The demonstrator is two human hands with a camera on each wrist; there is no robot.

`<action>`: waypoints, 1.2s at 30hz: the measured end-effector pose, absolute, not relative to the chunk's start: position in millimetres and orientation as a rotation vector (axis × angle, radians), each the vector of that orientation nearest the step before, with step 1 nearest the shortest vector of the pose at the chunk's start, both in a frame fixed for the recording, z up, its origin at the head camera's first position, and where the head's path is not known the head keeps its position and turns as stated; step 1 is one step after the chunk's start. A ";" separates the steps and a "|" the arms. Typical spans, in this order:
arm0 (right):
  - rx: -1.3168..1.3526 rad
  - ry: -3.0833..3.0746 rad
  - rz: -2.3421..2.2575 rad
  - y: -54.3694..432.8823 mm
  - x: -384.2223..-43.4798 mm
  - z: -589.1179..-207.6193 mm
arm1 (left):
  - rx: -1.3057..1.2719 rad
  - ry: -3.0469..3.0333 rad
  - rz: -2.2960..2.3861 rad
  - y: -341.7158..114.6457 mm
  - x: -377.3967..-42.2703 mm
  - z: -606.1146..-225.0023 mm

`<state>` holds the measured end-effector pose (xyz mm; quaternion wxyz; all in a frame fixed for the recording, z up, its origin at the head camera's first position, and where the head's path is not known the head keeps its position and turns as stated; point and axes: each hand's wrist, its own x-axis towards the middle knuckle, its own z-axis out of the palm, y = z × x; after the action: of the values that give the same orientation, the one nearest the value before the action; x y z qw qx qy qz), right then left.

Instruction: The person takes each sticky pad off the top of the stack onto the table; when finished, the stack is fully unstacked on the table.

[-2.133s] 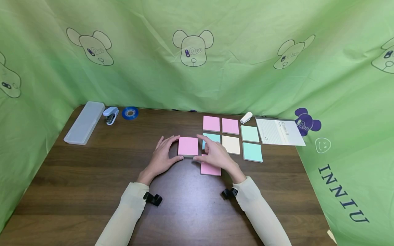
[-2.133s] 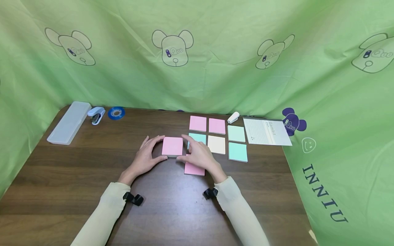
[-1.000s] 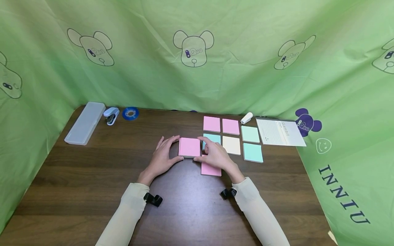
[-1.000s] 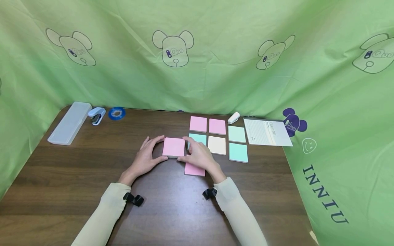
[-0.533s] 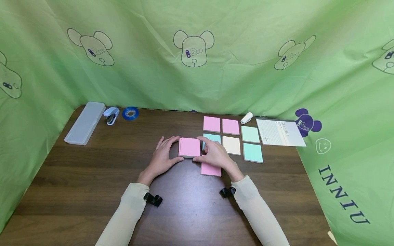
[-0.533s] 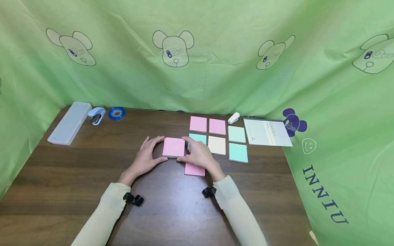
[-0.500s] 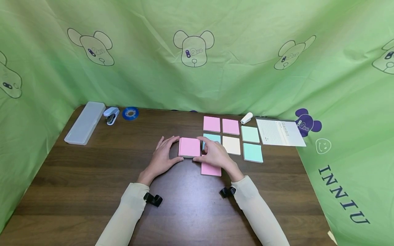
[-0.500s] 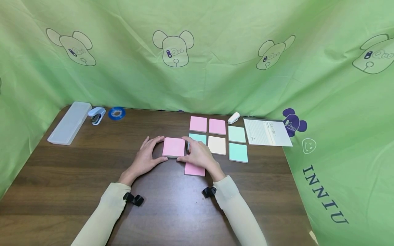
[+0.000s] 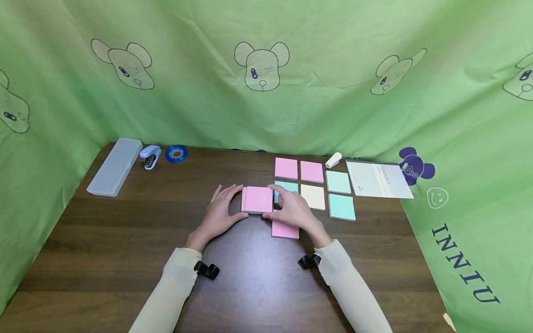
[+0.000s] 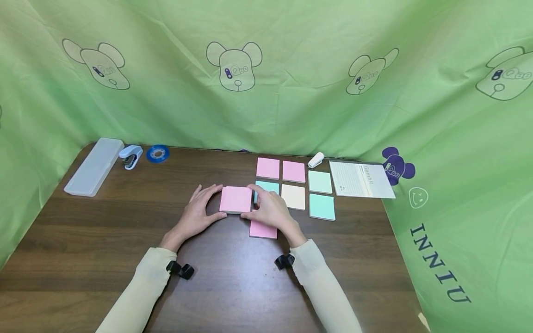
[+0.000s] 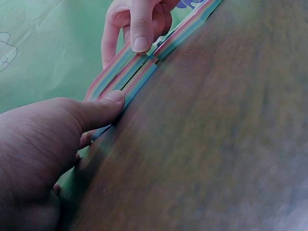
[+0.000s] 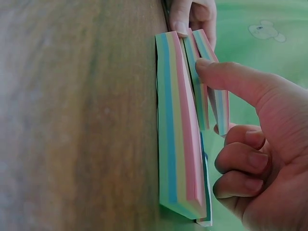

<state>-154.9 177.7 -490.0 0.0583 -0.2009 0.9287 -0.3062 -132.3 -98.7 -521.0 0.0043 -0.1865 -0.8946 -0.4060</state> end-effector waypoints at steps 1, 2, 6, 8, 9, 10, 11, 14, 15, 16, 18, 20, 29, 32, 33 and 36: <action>-0.595 2.810 -0.923 176.4 -152.4 -484.4 | -0.587 -2.804 -1.268 -98.7 -132.2 -521.0; -0.579 2.806 -0.925 175.1 -150.4 -478.5 | -0.590 -2.804 -1.265 -98.6 -132.2 -520.9; -0.550 2.805 -0.933 175.7 -147.7 -475.2 | -0.602 -2.801 -1.262 -98.5 -132.2 -520.8; -0.566 2.806 -0.965 177.8 -148.1 -477.1 | -0.607 -2.798 -1.259 -98.5 -132.3 -521.1; -0.582 2.804 -0.988 179.0 -148.3 -478.4 | -0.608 -2.799 -1.256 -98.5 -132.3 -521.2; -0.593 2.802 -1.011 180.3 -148.8 -480.5 | -0.609 -2.800 -1.254 -98.5 -132.3 -521.3; -0.606 2.808 -1.024 182.6 -150.3 -485.7 | -0.609 -2.801 -1.253 -98.5 -132.3 -521.4; -0.659 2.825 -1.063 188.3 -153.7 -497.9 | -0.610 -2.804 -1.249 -98.1 -132.4 -521.6; -0.673 2.827 -1.073 189.5 -153.7 -499.1 | -0.609 -2.803 -1.247 -98.2 -132.3 -521.6; -0.682 2.834 -1.076 191.0 -154.9 -502.5 | -0.611 -2.801 -1.246 -98.1 -132.3 -521.6; -0.694 2.827 -1.100 191.4 -153.2 -499.4 | -0.618 -2.793 -1.246 -98.1 -132.4 -521.6; -0.696 2.813 -1.125 192.1 -151.9 -496.2 | -0.628 -2.783 -1.246 -98.3 -132.5 -521.7; -0.678 2.838 -1.103 209.1 -159.4 -520.3 | -0.629 -2.782 -1.236 -98.6 -133.1 -522.1; -0.684 2.810 -1.141 209.0 -151.2 -504.9 | -0.629 -2.782 -1.241 -98.5 -133.0 -521.8; -0.668 2.801 -1.143 208.0 -147.1 -496.0 | -0.630 -2.781 -1.241 -98.5 -133.0 -521.6; -0.613 2.787 -1.123 206.4 -139.6 -480.5 | -0.633 -2.778 -1.246 -98.6 -132.6 -521.1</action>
<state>-139.6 206.4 -480.5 0.0375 -0.1998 0.9082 -0.3659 -132.6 -98.6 -521.1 0.0160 -0.2034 -0.8932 -0.4007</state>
